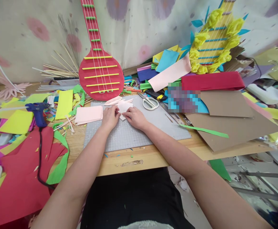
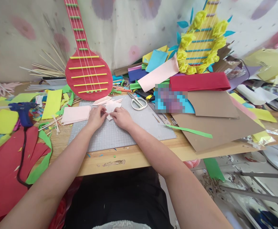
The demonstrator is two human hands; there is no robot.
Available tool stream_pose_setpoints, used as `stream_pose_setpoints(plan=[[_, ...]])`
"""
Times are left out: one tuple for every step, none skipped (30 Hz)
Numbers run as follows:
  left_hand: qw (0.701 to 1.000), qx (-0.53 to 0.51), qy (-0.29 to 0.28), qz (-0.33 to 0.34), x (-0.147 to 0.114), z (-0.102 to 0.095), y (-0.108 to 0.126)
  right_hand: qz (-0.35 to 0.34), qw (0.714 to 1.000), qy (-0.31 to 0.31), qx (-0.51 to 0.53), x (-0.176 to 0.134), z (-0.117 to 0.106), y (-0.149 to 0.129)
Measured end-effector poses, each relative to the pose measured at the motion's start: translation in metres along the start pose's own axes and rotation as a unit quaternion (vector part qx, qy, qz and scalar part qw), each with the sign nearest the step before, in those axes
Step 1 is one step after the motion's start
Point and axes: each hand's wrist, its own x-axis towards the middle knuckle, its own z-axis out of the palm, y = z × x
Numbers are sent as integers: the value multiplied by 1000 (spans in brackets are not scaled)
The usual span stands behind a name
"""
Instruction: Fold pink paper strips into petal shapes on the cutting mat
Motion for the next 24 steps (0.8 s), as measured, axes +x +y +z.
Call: stream_pose_setpoints(plan=[[1000,3,3,3,0,0,0,-2,1000,-2,-2,0,0,0],[1000,4,6,5,0,0,-1,-2,1000,-4,-3,0,0,-1],[1000,4,9,5,-1,-1,-1,0,1000,-6,-5,0,-1,-1],[1000,3,12,3,-1,-1,-2,2,1000,-7,-7,-1,-1,-1],[1000,0,14,-1,-1,-1,-3,3,1000,-8,-8,-1,-1,-1],[1000,-3,15,-5,-1,-2,-4,5,1000,-7,-10,-1,-1,-2],[1000,-7,14,-9,-1,-2,-5,6,1000,-6,-11,-1,-1,-2],[1000,-11,13,-11,0,-2,-6,7,1000,-5,-12,0,-1,-2],[1000,-16,10,-11,0,-2,-8,8,1000,-5,-12,0,-1,-2],[1000,-21,6,-7,1,-3,-9,9,1000,-3,-12,0,-1,-2],[1000,-26,0,1,1,-4,-11,8,1000,-3,-11,0,0,-2],[999,-31,-7,11,2,-4,-13,7,1000,-2,-10,0,0,-2],[999,-36,-16,23,3,-5,-15,5,1000,-1,-8,0,0,-1],[998,-40,-24,34,4,-6,-17,2,1000,-1,-7,0,1,-1],[998,-43,-31,43,5,-7,-18,1,1000,0,-6,0,1,-1],[997,-44,-37,51,5,-8,-20,1,1000,0,-5,0,1,-1],[996,-44,-41,59,6,-9,-21,3,1000,-1,-4,0,1,-1],[996,-44,-45,67,7,-10,-21,5,1000,-1,-4,0,1,-1],[995,-43,-47,74,7,-10,-22,6,1000,-2,-4,0,1,-1],[995,-43,-47,81,7,-11,-22,7,1000,-2,-4,0,1,-1],[994,-44,-47,86,8,-11,-21,8,1000,-1,-4,0,1,-1],[994,-46,-44,90,8,-11,-21,8,1000,0,-2,0,1,-1],[994,-50,-42,93,8,-11,-20,9,1000,2,-1,1,0,-1],[993,-54,-40,96,9,-10,-19,10,1000,4,0,1,0,-1]])
